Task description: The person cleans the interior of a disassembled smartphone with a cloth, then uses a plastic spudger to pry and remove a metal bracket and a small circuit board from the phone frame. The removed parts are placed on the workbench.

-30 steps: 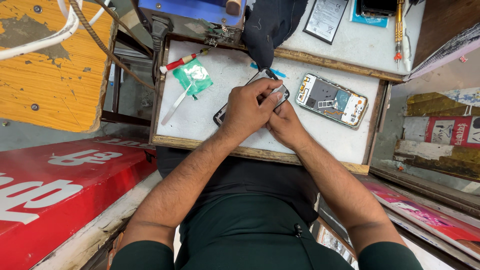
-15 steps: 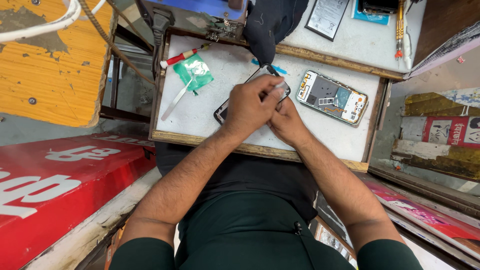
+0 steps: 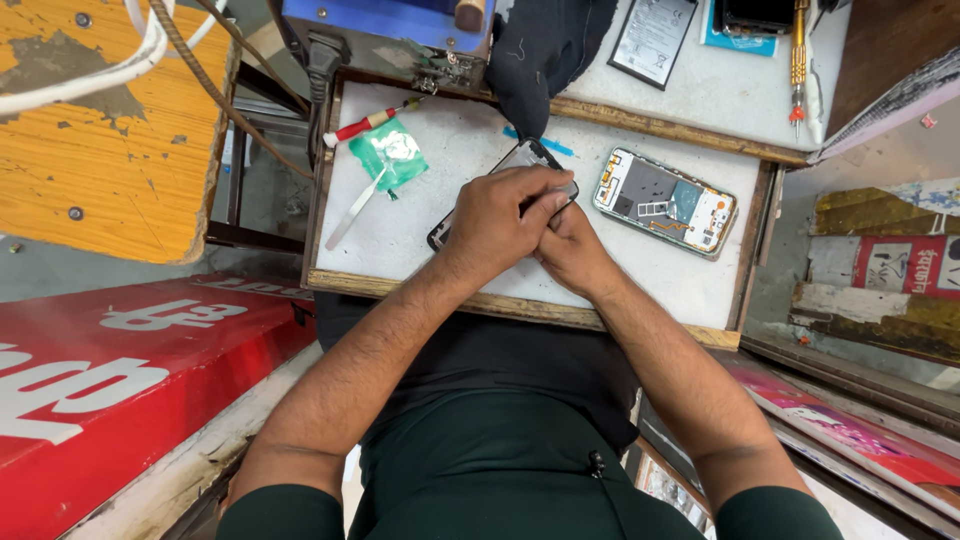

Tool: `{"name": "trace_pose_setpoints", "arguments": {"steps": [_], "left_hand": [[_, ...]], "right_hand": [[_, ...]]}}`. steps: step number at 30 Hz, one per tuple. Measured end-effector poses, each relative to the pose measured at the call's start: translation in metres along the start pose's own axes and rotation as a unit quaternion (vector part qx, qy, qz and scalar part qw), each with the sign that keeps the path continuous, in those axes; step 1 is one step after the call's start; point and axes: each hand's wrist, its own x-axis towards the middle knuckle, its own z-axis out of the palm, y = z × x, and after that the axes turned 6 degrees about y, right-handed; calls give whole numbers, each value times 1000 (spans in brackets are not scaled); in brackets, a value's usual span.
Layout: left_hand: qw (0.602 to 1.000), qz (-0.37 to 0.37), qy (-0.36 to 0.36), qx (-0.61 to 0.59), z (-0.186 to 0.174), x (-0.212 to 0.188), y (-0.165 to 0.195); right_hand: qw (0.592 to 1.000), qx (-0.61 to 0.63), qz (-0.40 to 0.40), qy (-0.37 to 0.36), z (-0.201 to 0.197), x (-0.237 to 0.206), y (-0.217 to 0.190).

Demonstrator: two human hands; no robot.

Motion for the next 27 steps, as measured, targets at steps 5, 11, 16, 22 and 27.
{"name": "trace_pose_setpoints", "arguments": {"steps": [5,11,16,22,27], "left_hand": [[995,71,-68,32,-14,6,-9],[982,168,-24,80,-15,11,-4],[975,183,42,118,0,5,1],[970,165,104,145,4,3,-7],[974,90,159,134,-8,9,-10]], "right_hand": [[998,55,34,-6,1,3,-1],[997,71,17,-1,3,2,-4],[998,53,20,25,2,-1,-2],[999,33,8,22,-1,0,3],[999,42,19,22,2,1,0]]}}
